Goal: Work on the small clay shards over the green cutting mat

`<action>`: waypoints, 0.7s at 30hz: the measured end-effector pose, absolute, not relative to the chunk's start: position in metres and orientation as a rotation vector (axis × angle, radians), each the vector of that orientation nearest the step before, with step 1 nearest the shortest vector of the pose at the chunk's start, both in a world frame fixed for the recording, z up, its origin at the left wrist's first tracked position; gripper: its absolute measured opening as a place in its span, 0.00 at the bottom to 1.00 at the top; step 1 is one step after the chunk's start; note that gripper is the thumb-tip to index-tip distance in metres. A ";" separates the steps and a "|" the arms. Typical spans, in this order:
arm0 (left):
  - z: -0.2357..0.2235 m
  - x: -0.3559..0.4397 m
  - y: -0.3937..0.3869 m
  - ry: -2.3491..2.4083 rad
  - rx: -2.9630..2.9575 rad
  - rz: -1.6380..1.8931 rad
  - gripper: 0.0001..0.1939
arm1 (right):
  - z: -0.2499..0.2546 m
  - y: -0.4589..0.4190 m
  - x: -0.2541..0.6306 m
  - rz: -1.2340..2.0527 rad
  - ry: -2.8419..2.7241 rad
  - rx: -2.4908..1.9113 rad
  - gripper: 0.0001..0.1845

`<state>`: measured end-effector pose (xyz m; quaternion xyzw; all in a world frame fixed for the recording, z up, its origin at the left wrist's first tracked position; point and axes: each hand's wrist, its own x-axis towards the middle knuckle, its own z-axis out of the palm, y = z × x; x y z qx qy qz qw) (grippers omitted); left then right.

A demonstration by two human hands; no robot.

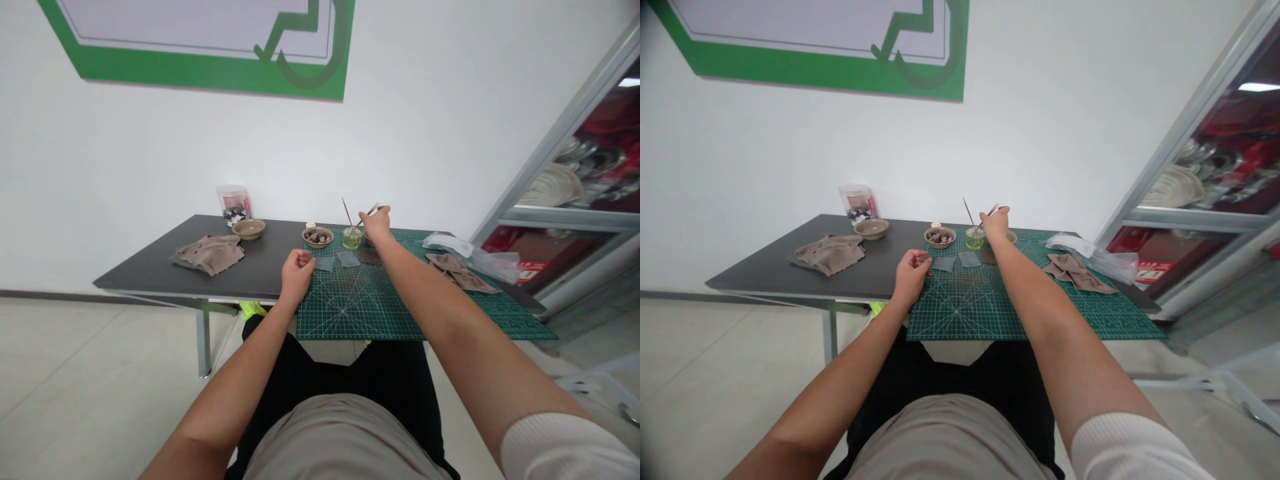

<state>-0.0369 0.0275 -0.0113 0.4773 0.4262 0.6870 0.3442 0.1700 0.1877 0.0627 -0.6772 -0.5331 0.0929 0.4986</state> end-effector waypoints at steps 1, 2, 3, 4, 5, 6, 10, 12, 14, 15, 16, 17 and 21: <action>-0.011 -0.037 0.027 1.110 1.241 1.782 0.12 | 0.062 0.190 0.171 0.226 -1.323 -1.654 0.26; -0.011 -0.038 0.027 1.116 1.246 1.778 0.12 | 0.062 0.191 0.172 0.221 -1.356 -1.663 0.22; -0.011 -0.038 0.027 1.121 1.250 1.776 0.12 | 0.062 0.192 0.173 0.214 -1.391 -1.664 0.18; -0.011 -0.038 0.027 1.124 1.254 1.774 0.12 | 0.062 0.193 0.174 0.210 -1.426 -1.663 0.15; -0.011 -0.038 0.027 1.123 1.256 1.772 0.12 | 0.062 0.193 0.175 0.208 -1.457 -1.661 0.12; -0.012 -0.039 0.028 1.121 1.257 1.770 0.12 | 0.063 0.192 0.176 0.208 -1.485 -1.660 0.11; -0.014 -0.038 0.029 1.115 1.258 1.767 0.12 | 0.067 0.188 0.178 0.178 -1.551 -1.657 0.14; -0.015 -0.039 0.030 1.107 1.263 1.778 0.12 | 0.070 0.186 0.178 0.113 -1.552 -1.612 0.17; -0.016 -0.039 0.031 1.095 1.281 1.767 0.12 | 0.073 0.183 0.178 0.060 -1.575 -1.550 0.18; -0.017 -0.040 0.032 1.087 1.298 1.747 0.12 | 0.074 0.182 0.178 0.050 -1.604 -1.526 0.18; -0.017 -0.040 0.032 1.078 1.316 1.724 0.12 | 0.075 0.180 0.179 0.048 -1.640 -1.510 0.17; -0.017 -0.040 0.032 1.069 1.335 1.698 0.12 | 0.076 0.179 0.179 0.051 -1.674 -1.499 0.15; -0.016 -0.041 0.033 1.052 1.370 1.666 0.12 | 0.080 0.173 0.182 0.070 -1.652 -1.473 0.15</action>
